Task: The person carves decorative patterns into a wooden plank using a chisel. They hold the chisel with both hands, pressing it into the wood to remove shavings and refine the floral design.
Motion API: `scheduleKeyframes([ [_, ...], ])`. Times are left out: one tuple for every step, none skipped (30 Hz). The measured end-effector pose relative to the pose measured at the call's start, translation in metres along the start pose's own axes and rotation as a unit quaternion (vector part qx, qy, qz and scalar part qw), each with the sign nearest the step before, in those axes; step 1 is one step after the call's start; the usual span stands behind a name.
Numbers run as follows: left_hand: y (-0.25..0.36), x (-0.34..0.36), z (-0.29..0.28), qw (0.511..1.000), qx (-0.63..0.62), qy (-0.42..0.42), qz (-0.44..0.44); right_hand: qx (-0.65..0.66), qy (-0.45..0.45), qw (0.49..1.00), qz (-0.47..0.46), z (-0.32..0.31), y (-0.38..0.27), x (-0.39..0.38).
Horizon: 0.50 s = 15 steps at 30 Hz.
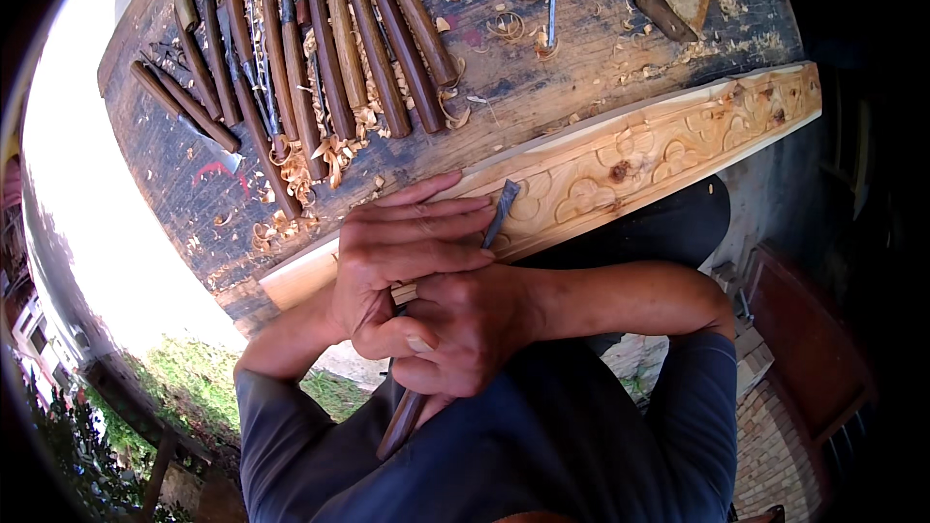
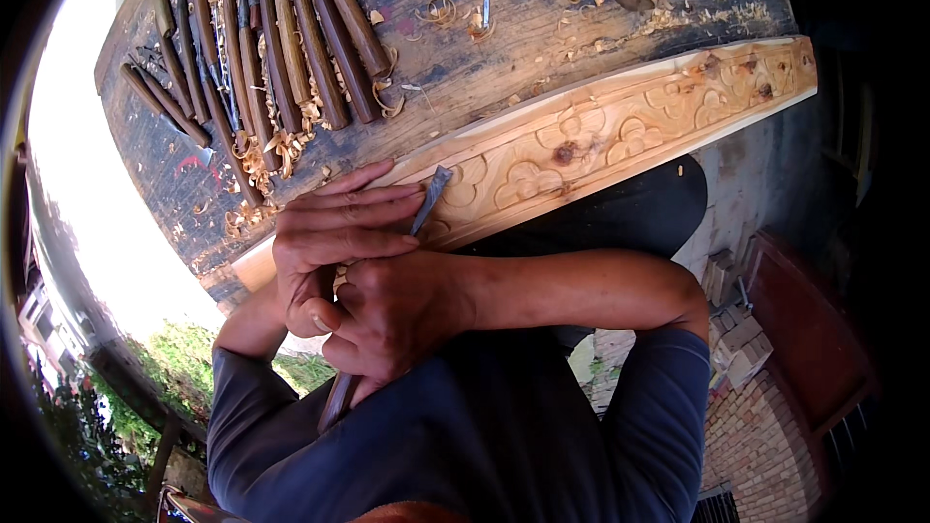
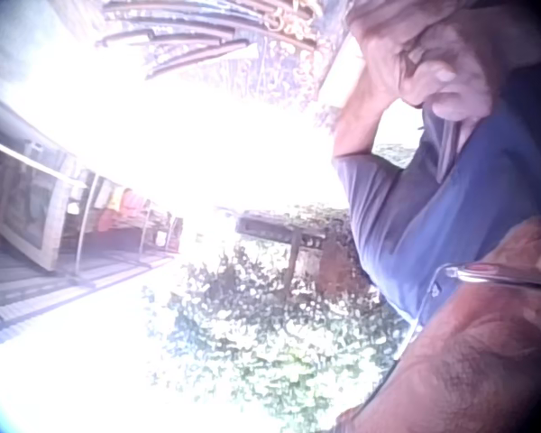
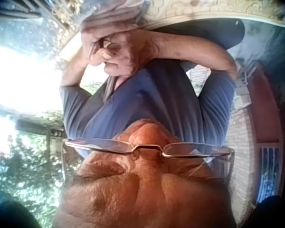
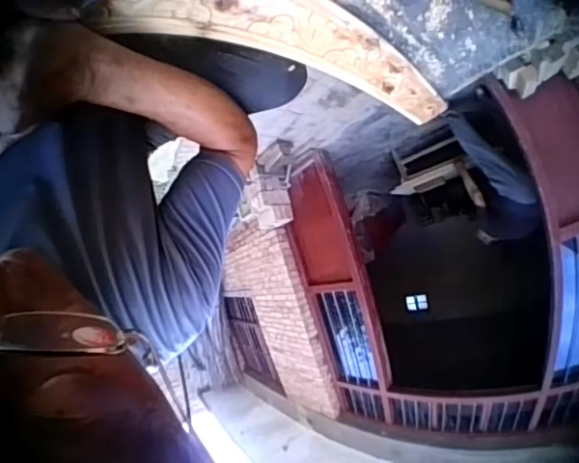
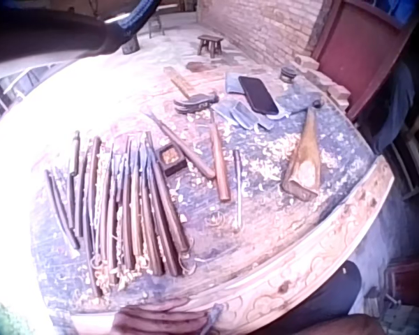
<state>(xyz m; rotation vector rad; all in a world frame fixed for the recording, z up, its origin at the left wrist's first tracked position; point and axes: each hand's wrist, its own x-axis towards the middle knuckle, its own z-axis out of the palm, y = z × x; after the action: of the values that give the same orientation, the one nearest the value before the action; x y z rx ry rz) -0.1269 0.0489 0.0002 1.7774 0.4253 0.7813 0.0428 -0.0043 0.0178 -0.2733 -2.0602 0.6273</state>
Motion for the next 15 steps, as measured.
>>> scheduleKeyframes([
  [0.0001,0.0005,0.0007,1.000,0.001,0.000,-0.002,0.004,0.007,1.000,0.000,0.0006,0.0003,-0.0014],
  [-0.0003,-0.0008,0.0006,1.000,-0.002,0.001,-0.002,0.003,0.013,1.000,-0.002,0.0022,0.0010,-0.0007],
  [-0.0005,-0.0014,0.0005,1.000,-0.002,0.001,-0.002,0.003,0.019,1.000,-0.003,0.0034,0.0013,-0.0003],
  [-0.0008,-0.0013,0.0005,1.000,-0.003,-0.001,-0.004,0.005,0.012,1.000,0.000,0.0036,0.0009,-0.0007],
  [-0.0007,-0.0010,-0.0001,1.000,-0.003,-0.002,-0.004,0.007,0.005,1.000,0.003,0.0030,0.0003,-0.0011],
  [-0.0002,-0.0009,-0.0007,1.000,-0.002,-0.004,-0.007,0.009,-0.002,1.000,0.006,0.0026,0.0000,-0.0014],
  [0.0004,-0.0007,-0.0014,1.000,-0.001,-0.007,-0.009,0.011,-0.005,1.000,0.008,0.0021,0.0000,-0.0012],
  [0.0005,-0.0002,-0.0019,1.000,0.000,-0.009,-0.011,0.012,-0.008,1.000,0.010,0.0012,0.0005,-0.0008],
  [0.0006,0.0004,-0.0023,1.000,-0.001,-0.010,-0.012,0.013,-0.011,1.000,0.013,0.0007,0.0011,-0.0006],
  [0.0006,0.0011,-0.0024,1.000,-0.002,-0.010,-0.013,0.011,-0.011,1.000,0.011,0.0010,0.0017,-0.0009],
  [0.0005,0.0015,-0.0024,1.000,-0.004,-0.010,-0.014,0.010,-0.011,1.000,0.010,0.0016,0.0024,-0.0016],
  [0.0000,0.0013,-0.0021,1.000,-0.002,-0.012,-0.013,0.009,-0.011,1.000,0.008,0.0022,0.0028,-0.0022],
  [-0.0008,0.0008,-0.0016,1.000,-0.001,-0.014,-0.011,0.015,-0.009,1.000,0.013,0.0026,0.0026,-0.0026],
  [-0.0013,0.0003,-0.0014,1.000,0.001,-0.016,-0.010,0.021,-0.008,1.000,0.018,0.0030,0.0022,-0.0032],
  [-0.0010,0.0000,-0.0015,1.000,0.000,-0.017,-0.014,0.027,-0.006,0.999,0.022,0.0032,0.0019,-0.0036],
])
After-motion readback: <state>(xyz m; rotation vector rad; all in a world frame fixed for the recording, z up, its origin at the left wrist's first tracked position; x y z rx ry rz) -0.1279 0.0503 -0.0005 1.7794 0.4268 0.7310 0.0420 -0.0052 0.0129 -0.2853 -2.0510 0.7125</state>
